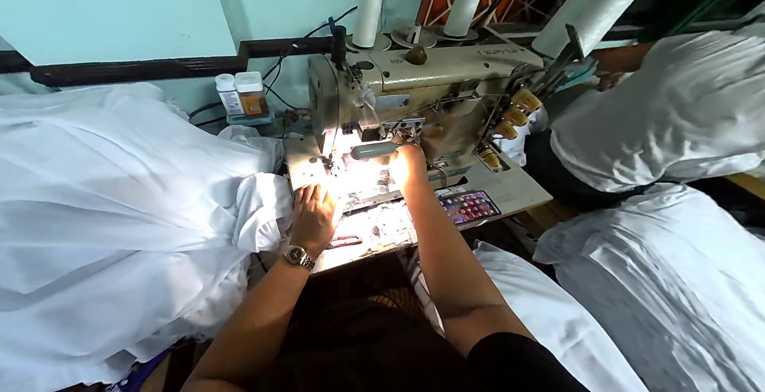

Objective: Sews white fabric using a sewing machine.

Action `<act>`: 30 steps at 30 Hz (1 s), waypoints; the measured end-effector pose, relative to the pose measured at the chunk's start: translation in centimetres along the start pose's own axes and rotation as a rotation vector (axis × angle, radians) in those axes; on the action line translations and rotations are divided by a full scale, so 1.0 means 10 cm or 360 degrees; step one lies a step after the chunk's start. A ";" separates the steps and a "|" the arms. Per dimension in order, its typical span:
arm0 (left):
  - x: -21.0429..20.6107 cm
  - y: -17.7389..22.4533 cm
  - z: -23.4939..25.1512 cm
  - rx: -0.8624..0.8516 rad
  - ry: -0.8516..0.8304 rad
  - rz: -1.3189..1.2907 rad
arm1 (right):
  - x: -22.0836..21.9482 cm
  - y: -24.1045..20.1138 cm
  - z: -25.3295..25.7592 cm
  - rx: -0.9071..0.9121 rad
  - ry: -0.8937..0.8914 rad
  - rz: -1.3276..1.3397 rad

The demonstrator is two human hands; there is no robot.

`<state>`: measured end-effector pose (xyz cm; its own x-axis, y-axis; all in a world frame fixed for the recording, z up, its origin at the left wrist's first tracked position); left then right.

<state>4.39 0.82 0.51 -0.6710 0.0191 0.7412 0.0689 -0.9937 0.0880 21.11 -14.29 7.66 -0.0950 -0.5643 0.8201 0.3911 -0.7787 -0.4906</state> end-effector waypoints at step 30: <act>-0.29 0.80 1.19 -0.0156 -0.0776 -0.0313 | -0.05 0.15 0.02 0.0093 0.0245 0.0164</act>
<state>15.61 -5.89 6.98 -0.2420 0.2316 0.9422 -0.1086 -0.9715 0.2109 21.89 -15.12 6.58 -0.1890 -0.6792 0.7092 0.4580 -0.6998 -0.5482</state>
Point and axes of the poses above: each hand's wrist, its own z-axis towards the middle knuckle, its own x-axis out of the back of the hand, y = z × x, the point moved 2 cm from there along z, towards the middle knuckle, and after that the axes turned 3 degrees about z, right-handed, at the moved point
